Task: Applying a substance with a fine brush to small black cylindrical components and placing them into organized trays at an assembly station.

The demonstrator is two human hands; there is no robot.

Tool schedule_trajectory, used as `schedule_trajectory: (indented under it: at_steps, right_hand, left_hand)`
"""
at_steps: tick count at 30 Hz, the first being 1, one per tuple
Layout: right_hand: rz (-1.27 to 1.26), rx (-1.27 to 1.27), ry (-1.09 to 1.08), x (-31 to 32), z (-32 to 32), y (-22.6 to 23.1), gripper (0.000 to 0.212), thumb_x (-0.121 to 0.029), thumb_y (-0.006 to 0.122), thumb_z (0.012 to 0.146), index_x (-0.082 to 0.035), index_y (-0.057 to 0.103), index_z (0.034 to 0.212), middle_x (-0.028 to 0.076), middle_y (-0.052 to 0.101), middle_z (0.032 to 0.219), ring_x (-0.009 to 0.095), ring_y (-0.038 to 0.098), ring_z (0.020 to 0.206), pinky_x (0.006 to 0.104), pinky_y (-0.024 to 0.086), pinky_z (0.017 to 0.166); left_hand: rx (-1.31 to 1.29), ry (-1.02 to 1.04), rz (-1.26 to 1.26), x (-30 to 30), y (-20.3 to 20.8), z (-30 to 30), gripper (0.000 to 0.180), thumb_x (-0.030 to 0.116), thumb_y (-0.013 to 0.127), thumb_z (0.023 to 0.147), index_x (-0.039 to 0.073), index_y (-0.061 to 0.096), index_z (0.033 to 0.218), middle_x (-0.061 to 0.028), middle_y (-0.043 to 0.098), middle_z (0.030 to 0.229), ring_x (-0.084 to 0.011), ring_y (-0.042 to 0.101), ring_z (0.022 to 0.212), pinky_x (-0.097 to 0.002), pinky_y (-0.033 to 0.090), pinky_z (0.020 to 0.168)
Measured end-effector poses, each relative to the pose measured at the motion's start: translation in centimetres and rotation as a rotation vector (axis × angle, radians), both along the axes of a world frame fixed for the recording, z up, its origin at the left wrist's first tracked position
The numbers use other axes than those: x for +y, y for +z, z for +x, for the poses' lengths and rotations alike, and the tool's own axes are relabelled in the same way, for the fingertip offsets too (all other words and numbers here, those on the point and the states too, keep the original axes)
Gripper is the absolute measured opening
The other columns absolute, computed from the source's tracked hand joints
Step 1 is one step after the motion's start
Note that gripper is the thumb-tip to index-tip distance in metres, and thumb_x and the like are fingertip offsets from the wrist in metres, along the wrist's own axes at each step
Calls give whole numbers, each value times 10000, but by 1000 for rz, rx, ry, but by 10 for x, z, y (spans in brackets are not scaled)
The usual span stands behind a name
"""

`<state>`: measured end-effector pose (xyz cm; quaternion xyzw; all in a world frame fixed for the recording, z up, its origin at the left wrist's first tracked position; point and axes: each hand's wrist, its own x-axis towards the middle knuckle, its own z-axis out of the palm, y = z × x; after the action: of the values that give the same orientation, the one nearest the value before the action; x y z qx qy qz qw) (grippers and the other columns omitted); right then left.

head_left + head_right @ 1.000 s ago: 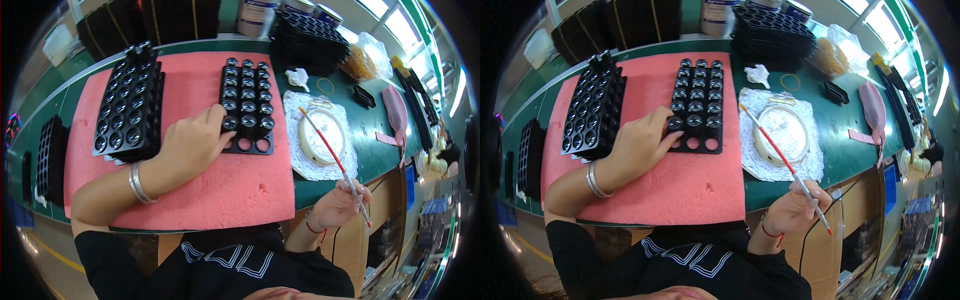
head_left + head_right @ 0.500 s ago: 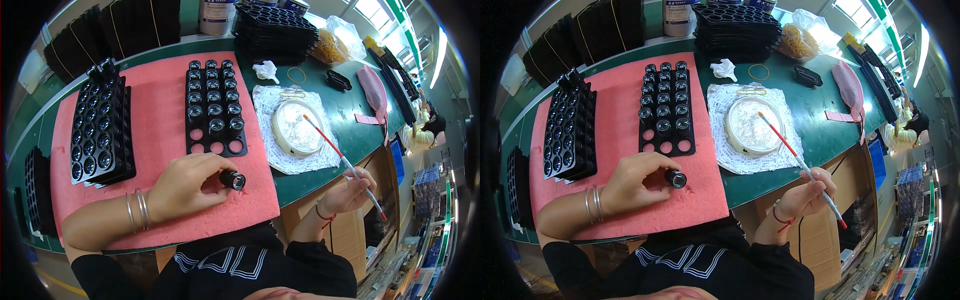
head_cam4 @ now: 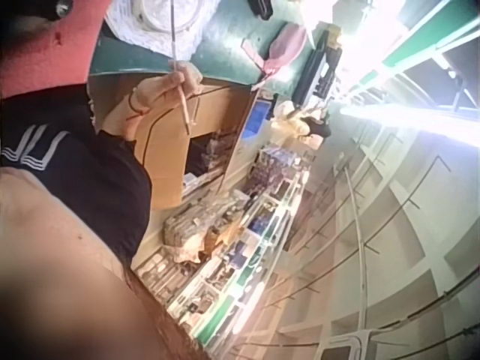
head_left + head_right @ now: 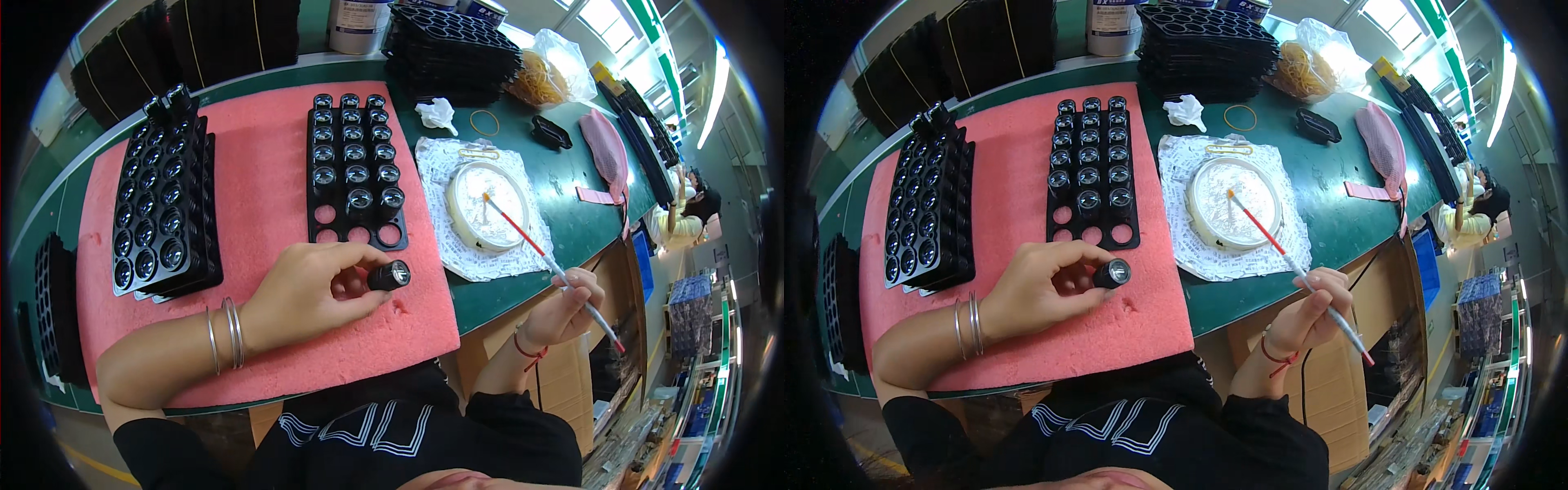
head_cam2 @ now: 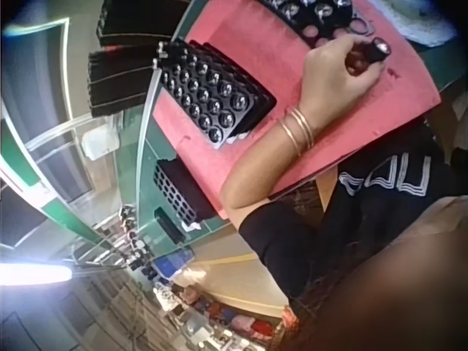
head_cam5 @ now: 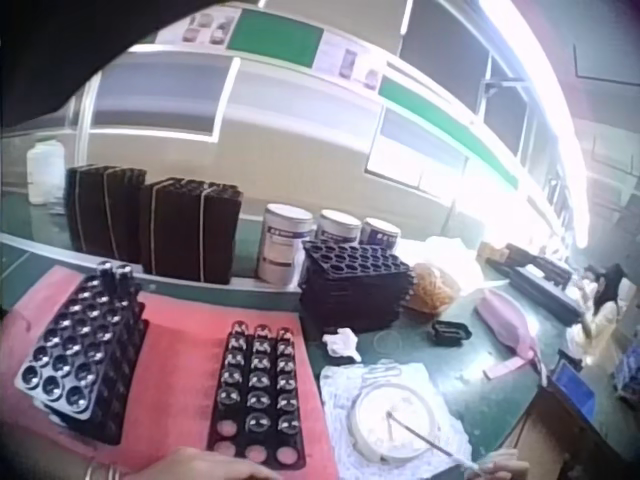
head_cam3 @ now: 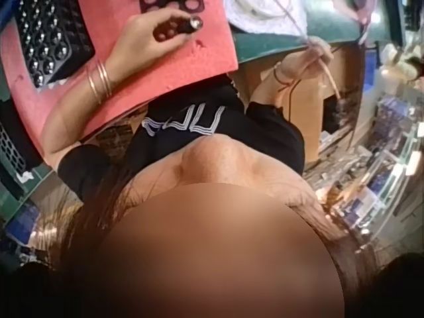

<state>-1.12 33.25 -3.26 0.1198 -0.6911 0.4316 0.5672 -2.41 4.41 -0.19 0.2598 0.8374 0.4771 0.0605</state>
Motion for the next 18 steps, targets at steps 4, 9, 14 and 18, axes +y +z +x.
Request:
schedule_trajectory:
  at_steps: [4,9,14,18]
  right_hand:
    - [131,56,105,-1,3,-1,329,-318,409,904,-37,447,737,66,469,598,156,420,591,259,332,577]
    - [18,159,280,1,-3,-2,295,-256,375,920,-28,483,767,66,477,658,152,419,622,250,337,561]
    - [-579,252,553,-10,1,-2,266,-266,436,906,-27,536,847,57,539,780,106,460,675,222,379,606]
    - [-788,277,674,-34,-6,-2,239,-252,452,901,-31,541,883,54,553,800,106,485,685,210,395,626]
  left_hand:
    - [-64,17,18,-2,1,0,275,175,679,692,33,599,913,-54,606,682,-113,583,588,-225,475,555]
    - [-117,10,10,-2,-1,-2,300,202,696,689,5,581,883,-70,612,708,-111,587,595,-220,473,554]
    - [-171,49,261,-5,-4,-1,285,156,703,700,16,531,880,-11,582,757,-48,510,618,-182,423,557]
    - [-224,113,446,-4,-9,-6,264,148,682,729,18,524,895,-23,588,771,-58,535,680,-191,445,603]
